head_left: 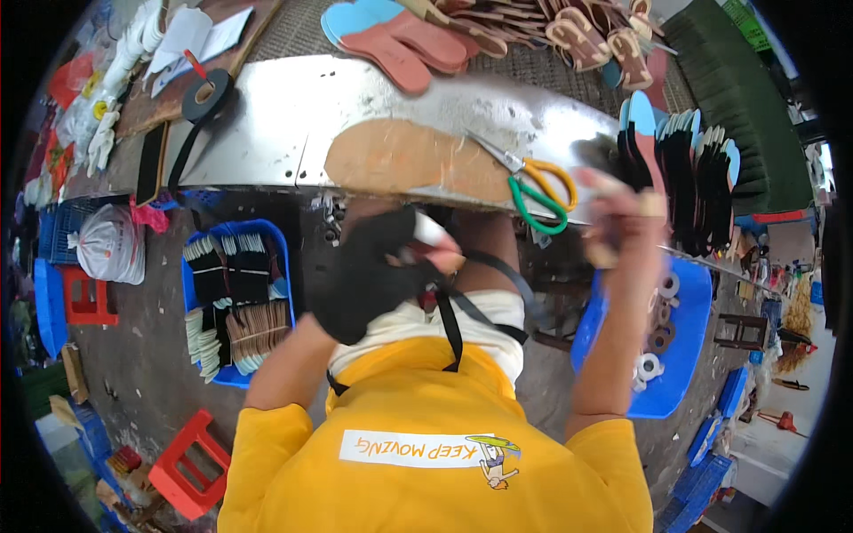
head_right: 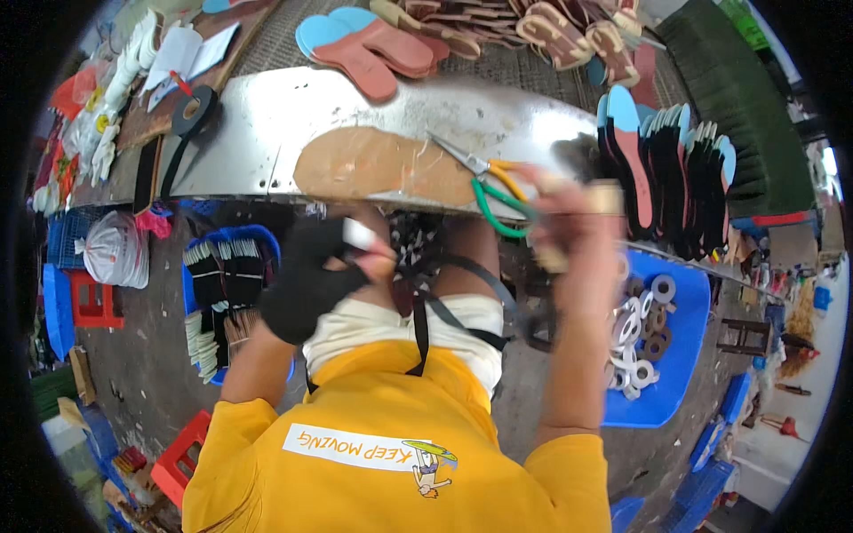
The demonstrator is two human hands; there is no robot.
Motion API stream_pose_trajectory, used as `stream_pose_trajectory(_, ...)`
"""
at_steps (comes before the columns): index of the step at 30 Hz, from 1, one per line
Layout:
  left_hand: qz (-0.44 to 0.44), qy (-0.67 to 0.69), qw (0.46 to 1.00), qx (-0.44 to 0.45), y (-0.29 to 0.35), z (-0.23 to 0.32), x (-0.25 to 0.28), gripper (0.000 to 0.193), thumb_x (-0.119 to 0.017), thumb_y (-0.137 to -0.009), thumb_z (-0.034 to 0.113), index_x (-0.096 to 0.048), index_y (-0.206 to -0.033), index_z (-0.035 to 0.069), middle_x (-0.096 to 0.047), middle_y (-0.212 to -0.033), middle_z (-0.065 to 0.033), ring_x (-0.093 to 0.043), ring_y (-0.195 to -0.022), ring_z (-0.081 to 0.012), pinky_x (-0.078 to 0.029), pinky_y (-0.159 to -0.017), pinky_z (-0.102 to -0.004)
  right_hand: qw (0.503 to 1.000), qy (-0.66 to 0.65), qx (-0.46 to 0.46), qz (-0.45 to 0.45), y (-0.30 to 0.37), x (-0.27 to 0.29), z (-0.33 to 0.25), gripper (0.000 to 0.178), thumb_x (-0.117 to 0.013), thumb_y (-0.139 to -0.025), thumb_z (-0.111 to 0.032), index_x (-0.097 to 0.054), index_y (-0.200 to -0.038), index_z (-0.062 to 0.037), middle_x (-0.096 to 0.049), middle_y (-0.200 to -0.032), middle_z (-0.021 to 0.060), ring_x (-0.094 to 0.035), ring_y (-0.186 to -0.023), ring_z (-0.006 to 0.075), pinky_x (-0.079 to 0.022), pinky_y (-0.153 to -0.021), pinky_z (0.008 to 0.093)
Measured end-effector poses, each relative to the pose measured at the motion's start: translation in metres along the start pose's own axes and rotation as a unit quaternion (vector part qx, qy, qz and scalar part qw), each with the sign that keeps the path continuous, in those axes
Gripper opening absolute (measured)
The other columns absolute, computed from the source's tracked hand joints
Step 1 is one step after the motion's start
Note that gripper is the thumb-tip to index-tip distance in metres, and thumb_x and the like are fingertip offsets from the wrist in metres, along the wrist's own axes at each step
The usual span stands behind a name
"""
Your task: Applying adhesive tape and trimming insoles for shoe manufacturing.
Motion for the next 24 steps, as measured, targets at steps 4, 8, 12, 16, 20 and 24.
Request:
stream_pose_trajectory(4, -0.08, 0.207, 0.959, 0.179, -0.008, -0.003, -0.037, 0.014, -0.073, -0.082, 0.013, -0.066, -0.091, 0.004, -0.063, -0.072, -0.0026, -0.059, -0.064, -0.0083, -0.047, -0.059, -0.0238, 0.989, 0.058, 0.078, -0.109, 0.021, -0.073, 0.008, 0.054, -0.032, -0.098, -0.037, -0.058, -0.125, 0.0013, -0.054, -0.086, 0.0038, -0.05, -0.078, 0.0122, -0.039, -0.071, 0.0247)
stream_pose_trajectory(8, -0.006, 0.186, 0.974, 0.131, -0.014, -0.019, -0.029, 0.014, -0.068, -0.086, 0.01, -0.064, -0.097, 0.002, -0.064, -0.078, -0.0029, -0.059, -0.07, -0.0083, -0.047, -0.063, -0.0217, 0.971, 0.074, 0.179, -0.138, 0.023, -0.098, 0.016, 0.053, -0.028, -0.097, -0.031, -0.053, -0.13, 0.0034, -0.053, -0.09, 0.0078, -0.05, -0.078, 0.014, -0.04, -0.073, 0.0256)
stream_pose_trajectory(12, 0.02, 0.318, 0.923, 0.215, -0.016, -0.007, -0.02, 0.01, -0.068, -0.085, 0.014, -0.068, -0.091, 0.005, -0.062, -0.07, -0.0001, -0.053, -0.064, -0.0058, -0.043, -0.059, -0.022, 0.971, 0.012, 0.192, -0.143, 0.026, -0.111, 0.014, 0.039, -0.038, -0.094, -0.017, -0.053, -0.125, 0.0013, -0.05, -0.091, 0.0073, -0.051, -0.083, 0.0124, -0.041, -0.076, 0.0231)
stream_pose_trajectory(16, 0.047, 0.317, 0.926, 0.2, -0.016, -0.007, -0.006, 0.011, -0.065, -0.087, 0.01, -0.067, -0.097, 0.005, -0.065, -0.077, -0.0001, -0.056, -0.07, -0.0052, -0.046, -0.062, -0.0218, 0.934, 0.078, 0.334, -0.102, 0.02, -0.107, 0.016, 0.024, -0.06, -0.081, 0.003, -0.062, -0.105, 0.0006, -0.058, -0.096, 0.0069, -0.054, -0.088, 0.0129, -0.045, -0.077, 0.0259)
stream_pose_trajectory(20, 0.05, 0.268, 0.95, 0.153, -0.014, 0.002, -0.001, 0.01, -0.066, -0.087, 0.005, -0.065, -0.096, 0.003, -0.064, -0.084, -0.0019, -0.058, -0.077, -0.0075, -0.047, -0.069, -0.023, 0.954, 0.088, 0.24, -0.155, 0.026, -0.102, 0.013, 0.013, -0.071, -0.077, 0.002, -0.069, -0.09, 0.0026, -0.066, -0.088, 0.0086, -0.062, -0.081, 0.0126, -0.048, -0.07, 0.0247)
stream_pose_trajectory(24, 0.069, 0.119, 0.989, 0.047, -0.012, 0.004, 0.004, 0.013, -0.069, -0.082, 0.001, -0.063, -0.094, 0.002, -0.063, -0.083, -0.0029, -0.058, -0.077, -0.008, -0.048, -0.071, -0.0246, 0.968, 0.015, 0.169, -0.187, 0.025, -0.104, 0.011, 0.014, -0.069, -0.079, 0.003, -0.069, -0.093, 0.003, -0.067, -0.083, 0.0086, -0.064, -0.073, 0.0112, -0.048, -0.063, 0.0221)
Point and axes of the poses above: each hand's wrist, its own y-axis away from the middle knuckle, its own x-axis out of the back of the hand, z = x × y, the point moved 2 cm from there along -y, towards the middle knuckle
